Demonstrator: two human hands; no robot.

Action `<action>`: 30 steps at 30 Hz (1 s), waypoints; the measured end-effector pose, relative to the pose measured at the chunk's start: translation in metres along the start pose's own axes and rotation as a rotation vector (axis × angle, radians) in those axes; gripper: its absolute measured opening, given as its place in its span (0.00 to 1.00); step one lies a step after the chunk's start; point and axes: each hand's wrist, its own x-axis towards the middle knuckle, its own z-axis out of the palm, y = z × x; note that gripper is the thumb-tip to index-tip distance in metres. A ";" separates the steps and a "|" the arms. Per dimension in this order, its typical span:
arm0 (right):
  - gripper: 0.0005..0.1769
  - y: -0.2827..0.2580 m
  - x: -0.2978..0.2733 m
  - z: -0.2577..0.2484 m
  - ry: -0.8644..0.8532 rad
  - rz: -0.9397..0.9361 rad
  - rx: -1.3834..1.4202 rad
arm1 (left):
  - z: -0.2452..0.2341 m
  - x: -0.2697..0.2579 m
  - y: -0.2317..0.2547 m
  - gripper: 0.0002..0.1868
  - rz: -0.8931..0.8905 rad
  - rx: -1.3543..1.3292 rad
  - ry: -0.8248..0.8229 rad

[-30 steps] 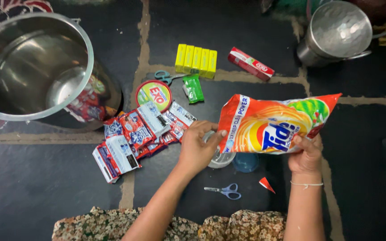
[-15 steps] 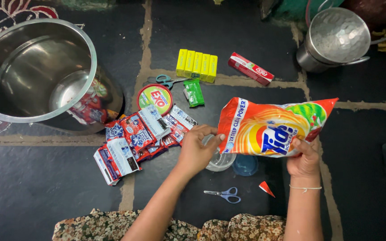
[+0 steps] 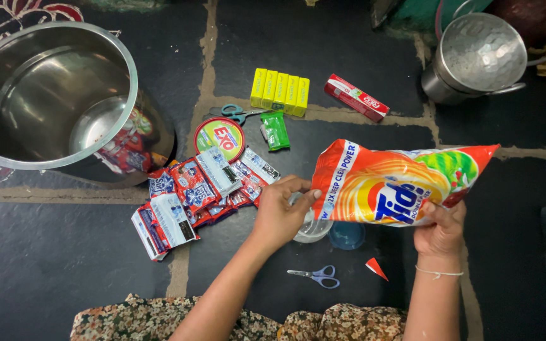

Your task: The person unpacks a cloth bag containing groceries and household items, then arranges them on the floor. They open a red plastic container, place a green bar inside, and close it. They then use scissors to cut open a Tide detergent packet and pour the powder into a clear plastic jar.

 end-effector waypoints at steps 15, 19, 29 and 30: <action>0.34 0.001 -0.001 0.008 0.053 -0.001 -0.047 | 0.004 -0.001 -0.005 0.07 -0.039 -0.050 0.019; 0.34 0.000 -0.001 0.012 0.044 0.005 -0.029 | 0.005 0.000 -0.006 0.07 -0.042 -0.061 0.026; 0.34 0.001 -0.002 0.013 0.088 0.020 -0.068 | 0.003 0.001 -0.006 0.08 -0.037 -0.072 0.028; 0.34 0.001 -0.002 0.012 0.086 0.021 -0.066 | 0.004 0.001 -0.006 0.08 -0.037 -0.075 0.028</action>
